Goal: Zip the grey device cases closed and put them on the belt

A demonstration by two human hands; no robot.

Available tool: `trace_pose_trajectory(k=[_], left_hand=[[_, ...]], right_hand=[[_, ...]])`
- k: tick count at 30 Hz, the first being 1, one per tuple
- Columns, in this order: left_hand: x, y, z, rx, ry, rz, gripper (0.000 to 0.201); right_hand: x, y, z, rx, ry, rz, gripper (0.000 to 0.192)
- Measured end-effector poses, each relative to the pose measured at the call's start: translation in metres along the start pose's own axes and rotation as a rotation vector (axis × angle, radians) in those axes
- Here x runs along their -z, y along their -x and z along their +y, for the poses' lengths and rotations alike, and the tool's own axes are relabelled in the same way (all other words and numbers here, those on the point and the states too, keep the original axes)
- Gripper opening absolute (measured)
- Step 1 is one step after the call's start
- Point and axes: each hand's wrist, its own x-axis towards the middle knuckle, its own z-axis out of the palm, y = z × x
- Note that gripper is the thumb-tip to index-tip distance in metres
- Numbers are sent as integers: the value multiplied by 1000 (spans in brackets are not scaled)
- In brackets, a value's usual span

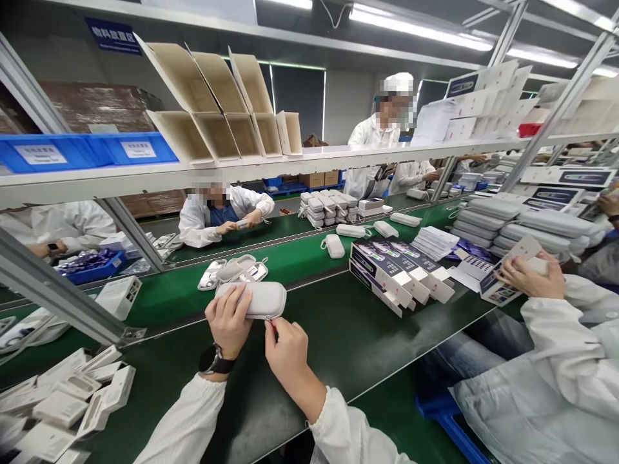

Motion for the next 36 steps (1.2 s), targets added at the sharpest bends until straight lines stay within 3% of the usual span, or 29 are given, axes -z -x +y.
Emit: trace_pose_trajectory(k=[8, 13, 17, 23, 26, 30, 36], left_hand=[[9, 6, -10, -70, -75, -277, 47], [19, 6, -9, -29, -45, -338, 49], [26, 13, 1, 21, 50, -377, 50], [32, 25, 26, 100, -7, -422, 56], [32, 24, 35, 72, -48, -499, 64], [32, 21, 37, 15, -73, -520, 65], [38, 21, 28, -20, -49, -424, 66]], right_hand=[[5, -12, 20, 248, 272, -260, 27], [23, -31, 43, 318, 131, -407, 26], [38, -29, 57, 387, 24, -462, 28], [35, 6, 54, 309, -8, -435, 18], [28, 22, 45, 291, 64, -424, 15], [24, 32, 38, 203, 161, -427, 15], [39, 8, 76, 122, 96, -455, 25]])
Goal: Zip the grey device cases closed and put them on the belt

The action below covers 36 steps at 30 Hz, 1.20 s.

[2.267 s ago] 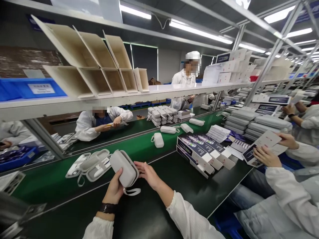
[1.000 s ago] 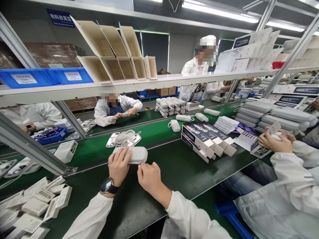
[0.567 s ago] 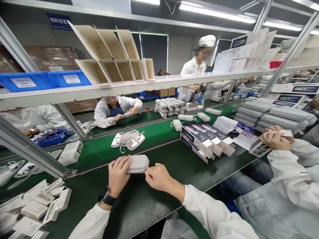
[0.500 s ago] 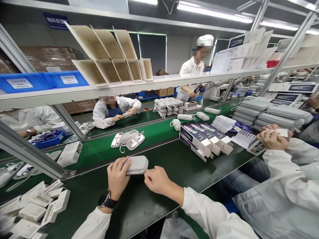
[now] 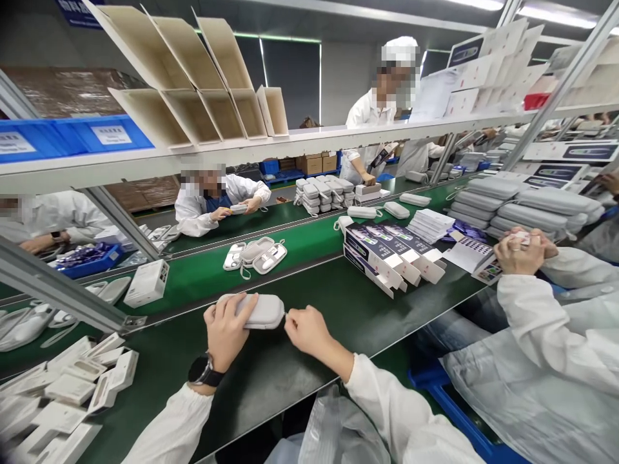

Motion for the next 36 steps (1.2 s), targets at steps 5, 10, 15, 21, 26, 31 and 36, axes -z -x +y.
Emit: trace_pose_trajectory(k=[5, 10, 15, 21, 26, 31, 36], left_hand=[[2, 6, -14, -210, 178, 90, 62], [18, 10, -17, -289, 269, 148, 54], [28, 16, -10, -278, 319, 173, 48], [9, 25, 17, 600, 478, 102, 48], [8, 39, 27, 1229, 1409, -65, 78], [22, 41, 29, 1585, 2039, -57, 57], [21, 28, 36, 1782, 1926, -80, 41]], right_hand=[[21, -12, 30, 224, -109, -160, 30], [41, -11, 22, 369, -359, -300, 34], [58, -5, -2, 403, -548, -270, 30], [60, 3, -35, 536, -376, -126, 16], [56, 2, -35, 613, -191, -90, 13], [52, -2, -32, 686, -24, -187, 13], [31, 3, -33, 707, 114, -172, 14]])
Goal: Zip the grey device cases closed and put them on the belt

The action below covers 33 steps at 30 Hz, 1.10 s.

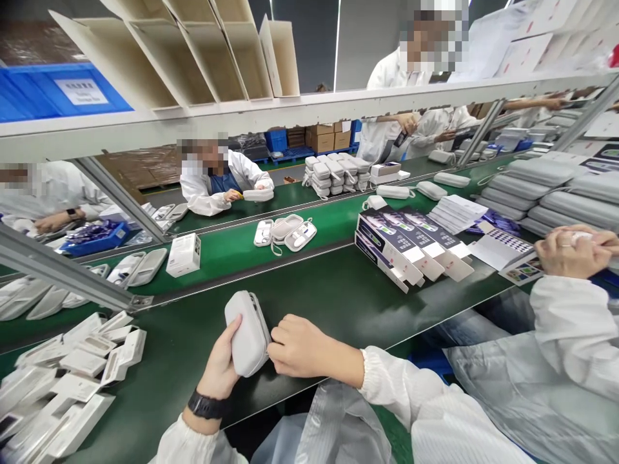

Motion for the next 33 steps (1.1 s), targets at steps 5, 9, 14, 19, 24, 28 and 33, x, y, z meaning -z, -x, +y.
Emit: trace_pose_trajectory(k=[5, 9, 14, 19, 24, 28, 33], left_hand=[[-11, -5, -2, -81, -8, -63, 43], [-16, -7, 0, -149, -11, -77, 47], [-17, -5, 3, -171, -139, -94, 50], [-8, 2, -11, -5, -333, -273, 58], [9, -3, -3, 75, -450, -448, 61], [14, -3, 6, 104, -473, -493, 63], [17, -1, 7, 90, -497, -471, 60]], right_hand=[[-10, 5, -14, -41, 42, -45, 14], [-2, 5, -12, -28, 80, -38, 15], [6, 3, 18, -45, 115, 19, 20], [8, -4, 57, -93, 12, -46, 23], [13, -7, 74, -55, -100, -118, 28], [12, -10, 73, -7, -40, -90, 26], [11, -16, 74, -1, -45, -116, 26]])
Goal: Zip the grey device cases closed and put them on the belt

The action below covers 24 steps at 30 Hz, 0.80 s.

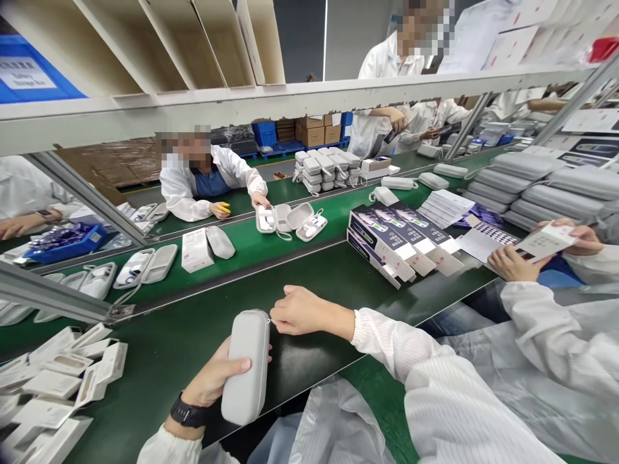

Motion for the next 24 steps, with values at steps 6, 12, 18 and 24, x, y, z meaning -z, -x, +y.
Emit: trace_pose_trajectory(k=[6, 12, 18, 24], left_hand=[[-2, -5, -4, -90, 35, 153, 59], [-1, -7, -8, -54, -74, 81, 68], [22, 6, 2, 16, -308, -157, 76], [21, 3, 29, 140, -678, -502, 72]], right_hand=[[-4, 3, -25, -3, 36, -52, 21], [-2, 7, -9, -50, 48, -63, 23], [14, -1, -8, 40, -47, -123, 25], [15, -8, -26, 165, -237, -227, 24]])
